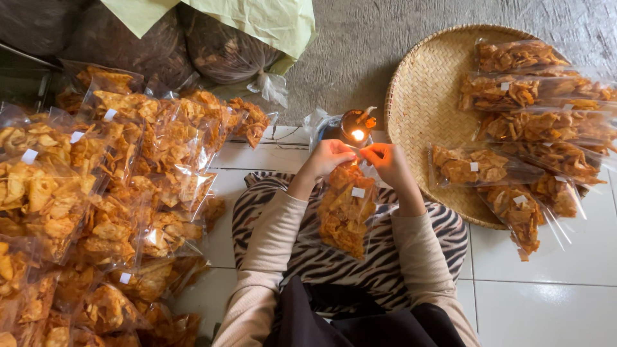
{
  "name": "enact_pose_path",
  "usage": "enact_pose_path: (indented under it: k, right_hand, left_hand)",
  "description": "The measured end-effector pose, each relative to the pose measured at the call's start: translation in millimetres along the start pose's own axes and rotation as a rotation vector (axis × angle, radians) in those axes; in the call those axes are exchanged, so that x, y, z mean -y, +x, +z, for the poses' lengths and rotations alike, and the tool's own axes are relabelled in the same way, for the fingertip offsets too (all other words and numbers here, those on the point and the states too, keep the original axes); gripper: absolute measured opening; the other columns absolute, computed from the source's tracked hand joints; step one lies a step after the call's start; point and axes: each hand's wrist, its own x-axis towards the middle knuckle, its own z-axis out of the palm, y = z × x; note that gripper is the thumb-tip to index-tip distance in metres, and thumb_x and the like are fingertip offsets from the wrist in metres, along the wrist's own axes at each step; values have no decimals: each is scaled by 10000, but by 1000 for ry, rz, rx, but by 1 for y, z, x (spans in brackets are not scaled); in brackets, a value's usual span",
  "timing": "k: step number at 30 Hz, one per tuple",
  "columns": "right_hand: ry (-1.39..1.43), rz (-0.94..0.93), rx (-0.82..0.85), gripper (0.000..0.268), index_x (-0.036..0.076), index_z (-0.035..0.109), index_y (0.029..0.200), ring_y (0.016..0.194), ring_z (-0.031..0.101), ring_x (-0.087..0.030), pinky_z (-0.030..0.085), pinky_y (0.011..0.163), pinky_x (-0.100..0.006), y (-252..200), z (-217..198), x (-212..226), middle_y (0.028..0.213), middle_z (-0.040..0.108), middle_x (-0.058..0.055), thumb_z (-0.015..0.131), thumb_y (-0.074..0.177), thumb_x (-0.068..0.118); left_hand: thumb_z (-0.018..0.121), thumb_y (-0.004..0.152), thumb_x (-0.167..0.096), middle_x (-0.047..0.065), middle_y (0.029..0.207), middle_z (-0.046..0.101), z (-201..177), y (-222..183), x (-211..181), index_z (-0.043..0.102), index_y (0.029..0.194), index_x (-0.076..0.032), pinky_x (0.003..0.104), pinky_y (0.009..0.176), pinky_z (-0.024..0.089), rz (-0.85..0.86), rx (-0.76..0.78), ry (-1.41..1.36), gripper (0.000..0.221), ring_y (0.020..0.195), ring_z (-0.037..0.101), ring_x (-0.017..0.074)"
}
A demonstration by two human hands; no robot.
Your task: The person sits on the floor and seals multiple clear plastic bags filled with fried snacks using a small open flame. They pick up each bag, hold the top edge over the flame to melt and seal the plastic, then place the sealed bag into a woven basket.
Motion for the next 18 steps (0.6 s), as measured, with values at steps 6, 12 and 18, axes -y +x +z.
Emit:
enact_pose_path:
  k: [6,12,18]
  right_hand:
    - [111,49,106,212,-7,774,925,719,624,-83,492,672,-249,10,-7,-5,787,737,-16,668,897,175]
    - [213,106,52,232,-31,768,928,763,612,-87,476,708,-242,14,-1,-10,805,724,-25,665,899,175]
    - [237,118,25,224,-25,761,935,760,610,-85,478,720,-247,16,2,-8,803,712,-18,664,913,175]
  left_hand:
    - [785,886,-110,95,842,762,-8,-4,-5,685,865,13,240,676,583,9,-135,81,160,726,712,115]
    - [800,875,-103,98,811,752,2,-14,-24,678,840,20,243,638,562,146,-241,147,177,695,682,109]
    - [788,865,-112,92,818,752,9,-22,-40,677,849,30,238,651,575,182,-308,200,180,713,700,102]
